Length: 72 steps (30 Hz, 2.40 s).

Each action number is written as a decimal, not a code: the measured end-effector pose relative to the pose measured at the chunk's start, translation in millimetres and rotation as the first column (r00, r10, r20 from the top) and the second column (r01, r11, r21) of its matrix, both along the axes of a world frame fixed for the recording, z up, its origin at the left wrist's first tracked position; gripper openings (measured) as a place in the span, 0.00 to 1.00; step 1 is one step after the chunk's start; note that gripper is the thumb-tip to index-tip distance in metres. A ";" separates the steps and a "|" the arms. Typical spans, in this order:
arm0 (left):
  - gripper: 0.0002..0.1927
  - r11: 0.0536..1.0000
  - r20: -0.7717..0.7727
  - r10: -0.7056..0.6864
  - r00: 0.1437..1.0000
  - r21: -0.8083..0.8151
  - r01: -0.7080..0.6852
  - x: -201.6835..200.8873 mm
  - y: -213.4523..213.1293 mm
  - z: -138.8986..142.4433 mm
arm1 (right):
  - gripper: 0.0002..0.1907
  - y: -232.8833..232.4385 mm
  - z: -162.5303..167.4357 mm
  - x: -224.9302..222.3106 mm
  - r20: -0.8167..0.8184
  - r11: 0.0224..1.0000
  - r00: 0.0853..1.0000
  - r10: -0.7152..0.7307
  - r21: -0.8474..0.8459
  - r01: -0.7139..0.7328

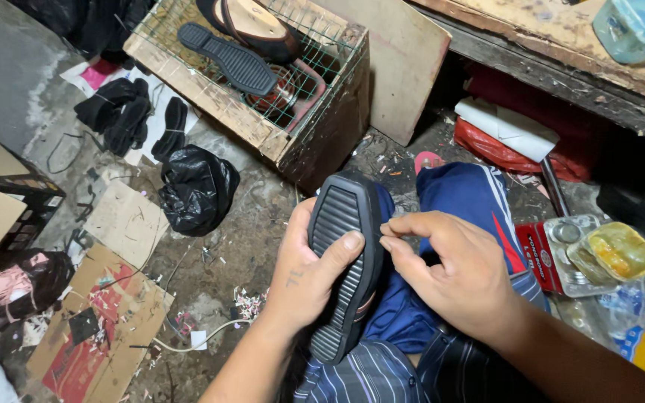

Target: The person sits on the floor with a shoe on their lap, aligns a black rubber sole against the shoe upper, and repeatedly hammers and presses along the sole edge with a hand tool to bond it, turning the shoe to work around the perimeter and pressing the sole by hand at the end.

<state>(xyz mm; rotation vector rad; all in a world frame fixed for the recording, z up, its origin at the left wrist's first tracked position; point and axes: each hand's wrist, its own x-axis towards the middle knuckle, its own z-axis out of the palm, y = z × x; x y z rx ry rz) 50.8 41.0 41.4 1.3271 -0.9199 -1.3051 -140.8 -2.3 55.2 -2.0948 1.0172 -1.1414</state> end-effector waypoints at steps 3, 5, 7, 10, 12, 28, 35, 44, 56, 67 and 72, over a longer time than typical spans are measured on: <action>0.29 0.998 0.036 0.014 0.999 -0.067 -0.012 -6.6 4.5 1.3 | 0.15 -0.2 1.0 -0.7 -0.041 0.997 0.999 0.031 -0.070 -0.034; 0.29 0.999 0.088 0.042 0.995 0.012 -0.043 -11.4 6.2 2.5 | 0.16 -0.2 3.2 -2.3 -0.085 0.989 0.994 0.066 -0.123 -0.076; 0.29 0.998 0.204 0.061 0.977 -0.004 -0.062 -15.9 6.9 3.1 | 0.18 -0.4 6.2 -4.0 -0.135 0.978 0.985 0.106 -0.167 -0.128; 0.29 0.995 0.331 0.074 0.941 -0.088 -0.048 -19.4 8.0 2.4 | 0.20 -1.8 9.9 -5.6 -0.180 0.965 0.971 0.157 -0.181 -0.190; 0.29 0.999 0.240 0.045 0.970 -0.040 -0.037 -19.3 7.7 0.2 | 0.21 -3.5 9.9 -5.8 -0.175 0.966 0.965 0.195 -0.135 -0.220; 0.27 0.997 -0.060 -0.050 0.997 -0.069 0.046 -7.9 -1.3 -14.9 | 0.20 -6.2 -18.2 -4.0 0.009 0.983 0.982 0.186 0.000 -0.186; 0.27 0.998 -0.119 -0.056 0.991 -0.042 0.051 -6.3 -2.2 -14.5 | 0.20 -5.6 -27.0 -2.6 0.031 0.987 0.987 0.160 0.027 -0.161; 0.27 0.998 -0.117 -0.056 0.992 -0.045 0.051 -3.8 -4.9 -20.8 | 0.19 -5.3 -28.1 -3.9 0.199 0.956 0.957 0.214 0.160 -0.247; 0.28 0.998 0.151 0.059 0.987 0.000 -0.059 -18.5 2.4 -7.0 | 0.18 -3.5 -6.3 -5.8 -0.082 0.990 0.995 0.060 -0.125 -0.069; 0.26 0.998 0.215 -0.013 0.977 -0.050 0.025 -22.6 -4.6 -4.9 | 0.20 -6.3 -20.4 -11.6 -0.030 0.994 0.995 0.096 -0.052 -0.097; 0.25 0.996 0.024 -0.064 0.998 -0.056 0.066 -19.2 -6.9 -10.4 | 0.19 -6.0 -28.6 -13.3 0.039 0.993 0.994 0.106 0.051 -0.108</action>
